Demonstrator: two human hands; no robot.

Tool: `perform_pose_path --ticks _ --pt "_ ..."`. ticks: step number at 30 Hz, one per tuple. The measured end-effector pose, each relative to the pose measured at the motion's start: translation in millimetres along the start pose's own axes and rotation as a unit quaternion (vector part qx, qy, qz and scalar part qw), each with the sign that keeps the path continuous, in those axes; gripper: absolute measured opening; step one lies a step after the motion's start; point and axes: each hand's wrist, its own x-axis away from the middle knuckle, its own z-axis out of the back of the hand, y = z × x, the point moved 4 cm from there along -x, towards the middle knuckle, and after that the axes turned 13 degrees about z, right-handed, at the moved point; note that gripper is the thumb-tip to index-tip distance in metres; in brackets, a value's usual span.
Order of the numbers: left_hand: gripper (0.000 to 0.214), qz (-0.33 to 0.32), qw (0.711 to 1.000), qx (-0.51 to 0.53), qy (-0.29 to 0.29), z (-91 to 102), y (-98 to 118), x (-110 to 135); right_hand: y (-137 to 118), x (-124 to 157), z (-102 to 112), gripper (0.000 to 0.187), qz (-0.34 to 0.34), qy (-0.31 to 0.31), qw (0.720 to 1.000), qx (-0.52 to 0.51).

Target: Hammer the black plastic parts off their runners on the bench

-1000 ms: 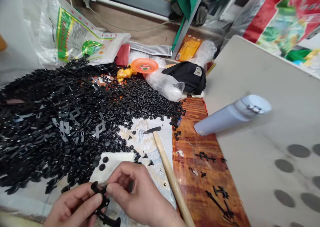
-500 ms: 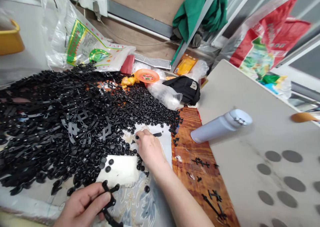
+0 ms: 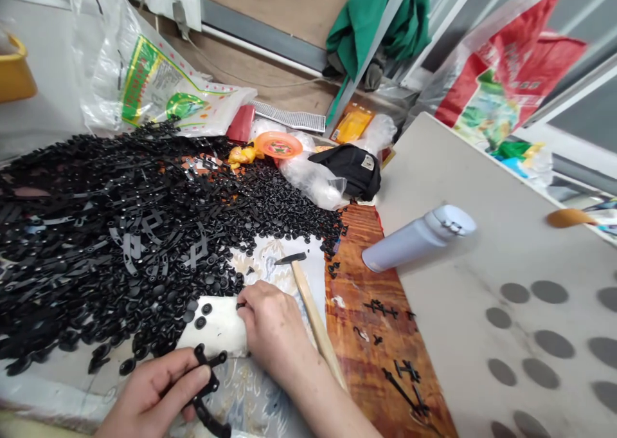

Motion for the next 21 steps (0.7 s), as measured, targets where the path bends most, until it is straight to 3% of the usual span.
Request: perform_pose_path --ticks 8,12,16,21 --pt "0.042 0.005 1.0 -0.001 0.008 -0.7 7.9 2.8 16.8 2.2 0.2 0.024 0.0 0.012 1.0 -0.019" --pt "0.041 0.005 1.0 0.0 0.003 -2.8 10.6 2.0 31.1 -15.2 9.3 0.023 0.007 0.038 0.998 0.047" --pt "0.038 0.006 1.0 -0.007 0.016 -3.3 12.0 3.6 35.7 -36.4 5.3 0.024 0.028 0.014 0.997 0.077" --pt "0.038 0.006 1.0 0.009 0.01 -3.5 11.9 5.4 44.7 -40.5 3.3 0.018 0.02 0.012 0.997 0.079"
